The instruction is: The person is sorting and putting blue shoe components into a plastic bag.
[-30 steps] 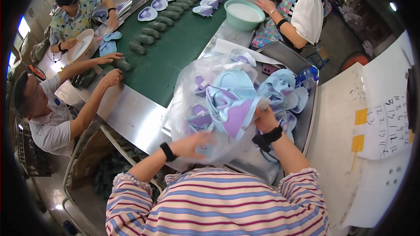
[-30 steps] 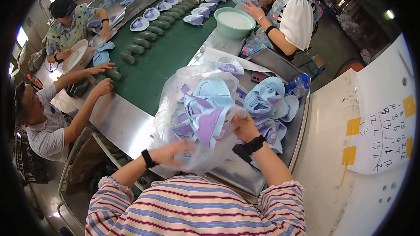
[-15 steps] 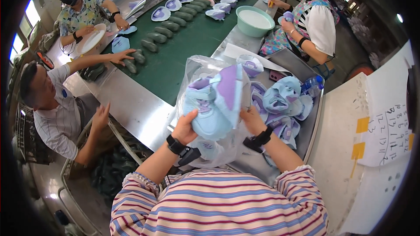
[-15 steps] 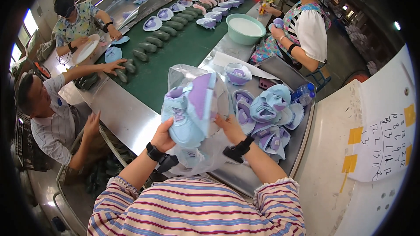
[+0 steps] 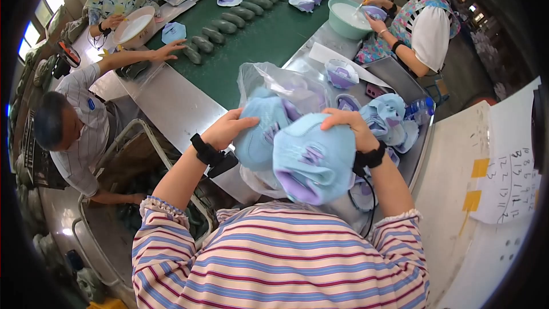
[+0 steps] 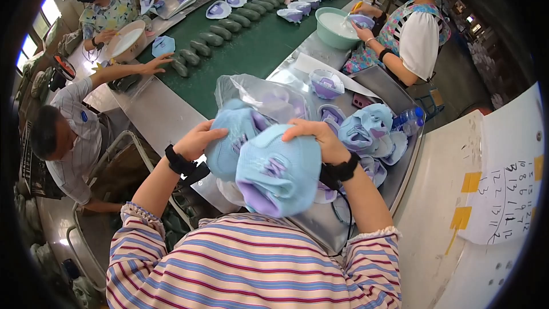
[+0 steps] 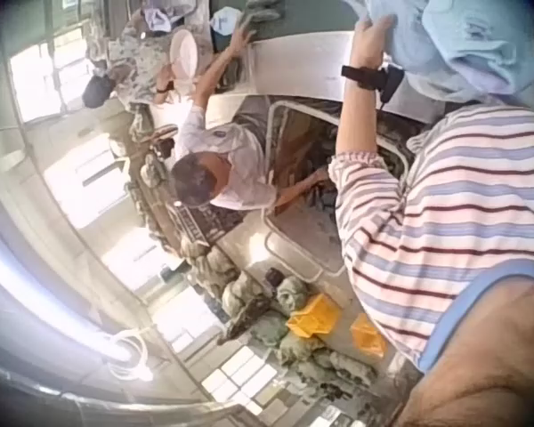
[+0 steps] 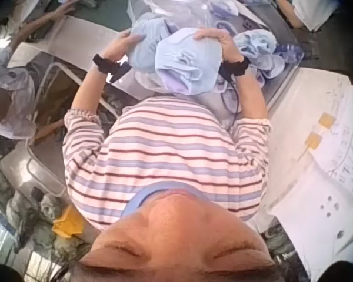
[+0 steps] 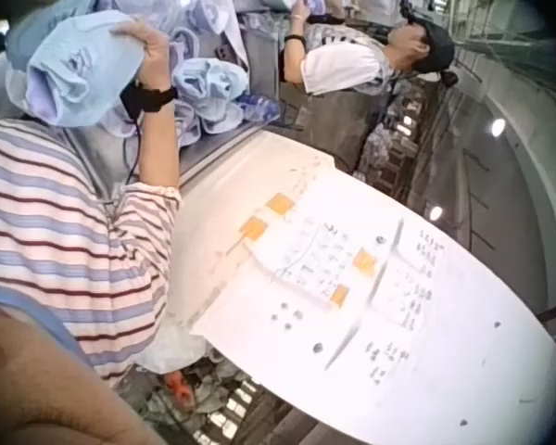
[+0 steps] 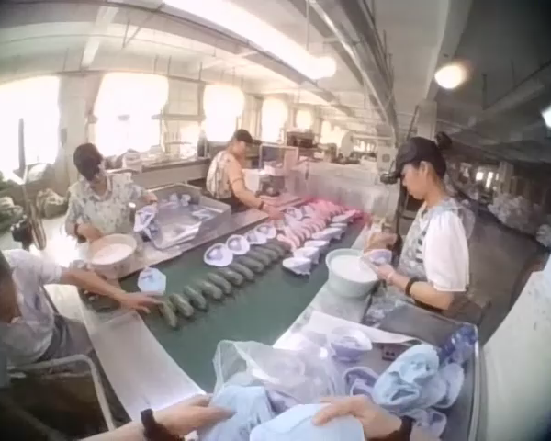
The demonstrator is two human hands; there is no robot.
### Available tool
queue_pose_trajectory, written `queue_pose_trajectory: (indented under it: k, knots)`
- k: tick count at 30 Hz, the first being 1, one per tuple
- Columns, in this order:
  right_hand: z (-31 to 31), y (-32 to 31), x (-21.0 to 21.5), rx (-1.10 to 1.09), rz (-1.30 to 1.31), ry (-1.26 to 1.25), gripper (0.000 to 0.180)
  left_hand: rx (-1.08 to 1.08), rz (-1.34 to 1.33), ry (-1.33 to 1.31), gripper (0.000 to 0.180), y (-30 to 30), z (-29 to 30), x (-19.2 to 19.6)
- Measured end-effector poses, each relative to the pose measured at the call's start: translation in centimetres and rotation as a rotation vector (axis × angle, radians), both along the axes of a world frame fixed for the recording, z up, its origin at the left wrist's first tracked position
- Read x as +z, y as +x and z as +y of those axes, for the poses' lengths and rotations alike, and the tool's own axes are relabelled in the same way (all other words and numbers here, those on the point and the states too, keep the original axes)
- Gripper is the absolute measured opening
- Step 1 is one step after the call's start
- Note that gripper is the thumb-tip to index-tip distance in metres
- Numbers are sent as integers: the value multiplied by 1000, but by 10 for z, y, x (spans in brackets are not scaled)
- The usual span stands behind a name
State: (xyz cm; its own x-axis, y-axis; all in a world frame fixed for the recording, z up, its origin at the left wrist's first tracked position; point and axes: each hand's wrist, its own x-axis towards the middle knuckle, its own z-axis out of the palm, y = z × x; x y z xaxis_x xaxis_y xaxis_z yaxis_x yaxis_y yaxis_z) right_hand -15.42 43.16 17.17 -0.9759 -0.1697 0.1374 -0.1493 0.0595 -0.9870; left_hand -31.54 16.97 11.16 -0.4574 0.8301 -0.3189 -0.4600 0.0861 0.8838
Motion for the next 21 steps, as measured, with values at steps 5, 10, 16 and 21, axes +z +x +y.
queue_pose_trajectory:
  k: [5,10,16,21]
  knots:
    - [6,-12,-20,133,59,-79,14,-161,199,-39,42,3,7,16]
    - [6,-2,-32,178,-236,-392,19,-117,140,0,43,6,-8,19]
    - [16,32,-20,289,-475,-825,26,76,93,27,41,17,-43,19]
    - [5,23,15,-62,-229,-104,37,76,352,-105,34,4,-62,23]
